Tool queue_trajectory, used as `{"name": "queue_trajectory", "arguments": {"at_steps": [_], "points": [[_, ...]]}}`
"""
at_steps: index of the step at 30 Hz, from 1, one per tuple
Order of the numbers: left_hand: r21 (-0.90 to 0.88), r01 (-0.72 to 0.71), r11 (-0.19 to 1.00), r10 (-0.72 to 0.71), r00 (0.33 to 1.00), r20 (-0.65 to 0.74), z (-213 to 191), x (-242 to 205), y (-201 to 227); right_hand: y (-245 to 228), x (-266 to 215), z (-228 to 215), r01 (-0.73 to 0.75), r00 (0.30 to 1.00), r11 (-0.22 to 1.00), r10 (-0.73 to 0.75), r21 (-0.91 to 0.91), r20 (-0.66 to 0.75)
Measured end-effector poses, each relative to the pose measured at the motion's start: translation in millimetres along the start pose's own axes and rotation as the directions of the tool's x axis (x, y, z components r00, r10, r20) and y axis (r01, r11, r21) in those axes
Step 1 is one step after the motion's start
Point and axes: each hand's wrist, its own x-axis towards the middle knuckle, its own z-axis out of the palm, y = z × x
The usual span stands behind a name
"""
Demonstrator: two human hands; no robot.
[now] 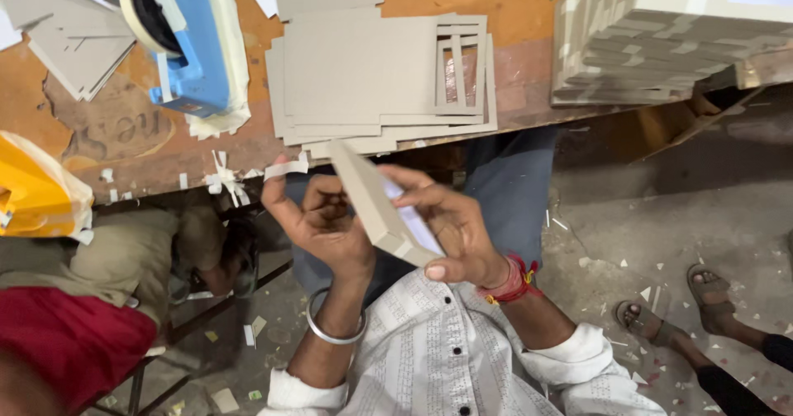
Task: The person assembles small cardboard frames by applying adhesive strips to the edges of flat pieces and pressing them together. They handle the pieces one at a time, aligning edges and stacking completed frames on the table.
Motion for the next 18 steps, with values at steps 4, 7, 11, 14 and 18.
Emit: {"name": "queue_trajectory", "arguments": {"at_steps": [4, 7, 11, 14, 18], "points": [[-0.175, 0.134, 0.975, -0.119, 0.988, 0.097, -7, -9, -23, -11, 12, -13, 0.108, 0.972, 0.881, -0.191, -0.461, -0.136], [-0.041, 0.329, 0.943, -0.326, 0.943, 0.071, -11, -34, -37, -15, 41, -17, 0.152, 0.889, 0.714, -0.401, -0.684, -0.222], [0.016, 0.45, 0.893, -0.45, 0.888, 0.098, -9, -73, -47, -15, 53, -7, 0.107, 0.844, 0.624, -0.469, -0.774, -0.261], [0.043, 0.499, 0.866, -0.5, 0.857, 0.124, -9, -85, -53, -10, 48, -2, 0.039, 0.813, 0.643, -0.465, -0.765, -0.349], [0.122, 0.496, 0.86, -0.509, 0.849, 0.137, -5, -74, -71, -9, 48, -10, -0.046, 0.827, 0.452, -0.483, -0.891, -0.287]]}}
